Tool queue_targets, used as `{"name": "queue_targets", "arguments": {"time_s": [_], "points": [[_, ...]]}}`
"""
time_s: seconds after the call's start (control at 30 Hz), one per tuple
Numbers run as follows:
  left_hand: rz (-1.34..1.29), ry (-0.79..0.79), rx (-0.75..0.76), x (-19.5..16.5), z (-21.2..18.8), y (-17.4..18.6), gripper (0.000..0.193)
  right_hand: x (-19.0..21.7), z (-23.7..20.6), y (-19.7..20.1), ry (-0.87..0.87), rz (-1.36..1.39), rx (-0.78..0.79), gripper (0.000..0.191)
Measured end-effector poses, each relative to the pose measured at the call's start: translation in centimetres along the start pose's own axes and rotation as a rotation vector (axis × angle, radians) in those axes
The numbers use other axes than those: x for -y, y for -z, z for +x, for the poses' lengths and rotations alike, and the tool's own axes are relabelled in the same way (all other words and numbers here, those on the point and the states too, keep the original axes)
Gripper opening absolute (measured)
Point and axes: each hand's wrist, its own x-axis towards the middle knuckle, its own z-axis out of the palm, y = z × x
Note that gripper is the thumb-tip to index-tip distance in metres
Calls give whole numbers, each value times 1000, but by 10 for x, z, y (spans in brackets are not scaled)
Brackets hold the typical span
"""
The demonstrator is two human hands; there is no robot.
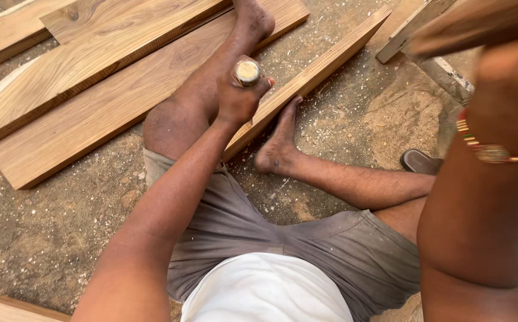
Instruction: The person sits on the floor and uses a wooden mallet to strike a chisel, carving a groove into a wood plank.
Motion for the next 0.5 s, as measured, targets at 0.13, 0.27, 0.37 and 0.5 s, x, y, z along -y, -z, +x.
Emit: {"name": "queue_targets", "arguments": {"time_s": [0.13, 0.27, 0.37, 0.5], "points": [[120, -262, 80, 2, -14, -1, 22, 38, 27, -20, 83, -203, -59, 59], [106, -231, 112, 10, -17, -1, 23, 18, 9, -78, -187, -621, 444, 59], [64, -285, 126, 17, -10, 5, 28, -23, -39, -95, -577, -653, 813, 59], [-74, -42, 80, 17, 0, 5, 23, -62, -86, -86, -602, -567, 510, 69]]}}
